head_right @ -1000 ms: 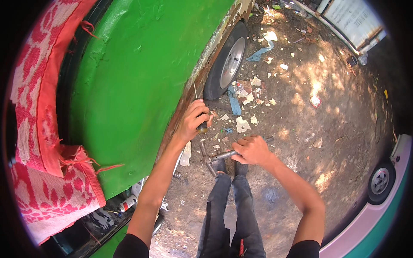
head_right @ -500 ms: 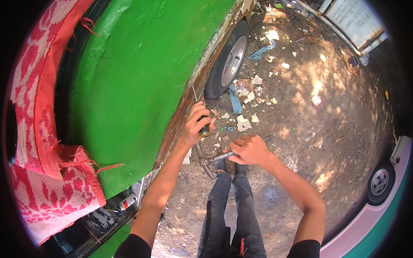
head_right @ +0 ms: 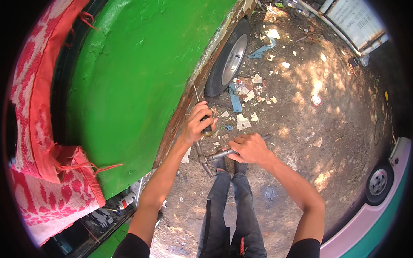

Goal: The person uses a hammer and a screwdriver to tap and pry along the edge of a green vehicle panel. They then attach a blowtorch to a gas canister and apply heat to the same area while continuing to pry with the screwdriver.

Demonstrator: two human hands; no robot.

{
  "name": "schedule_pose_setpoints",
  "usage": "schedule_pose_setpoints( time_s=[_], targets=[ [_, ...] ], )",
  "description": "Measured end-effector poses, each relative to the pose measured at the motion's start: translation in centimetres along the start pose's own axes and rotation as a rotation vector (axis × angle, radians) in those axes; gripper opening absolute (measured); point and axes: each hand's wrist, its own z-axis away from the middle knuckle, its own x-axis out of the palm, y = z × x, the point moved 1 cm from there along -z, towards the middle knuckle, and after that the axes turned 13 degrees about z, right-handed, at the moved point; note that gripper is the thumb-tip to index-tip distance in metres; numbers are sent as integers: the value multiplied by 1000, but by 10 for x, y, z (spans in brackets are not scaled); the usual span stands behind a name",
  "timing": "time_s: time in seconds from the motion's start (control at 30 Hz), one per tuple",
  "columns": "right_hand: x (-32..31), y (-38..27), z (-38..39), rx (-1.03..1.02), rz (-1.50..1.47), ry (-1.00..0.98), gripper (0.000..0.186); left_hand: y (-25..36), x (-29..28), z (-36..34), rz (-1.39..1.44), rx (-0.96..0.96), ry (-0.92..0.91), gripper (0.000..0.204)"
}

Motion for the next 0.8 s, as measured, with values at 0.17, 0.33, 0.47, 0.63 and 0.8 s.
schedule_pose_setpoints(
  time_s=[0.17,0.33,0.47,0.63,0.8],
  targets=[
    [-1,1,0,7,-16,20,39,-2,-1,3,-19,24,-36,19],
    [0,-2,1,45,-19,21,40,-4,-2,3,-13,23,-48,18],
    [1,-2,1,54,-45,40,40,-6,-1,2,-29,41,-49,22],
    [-1,-1,0,63,-16,41,39,-5,-2,3,12,14,-79,13],
    [0,0,2,112,-50,26,39,-5,-5,3,19,8,-97,14]
  ],
)
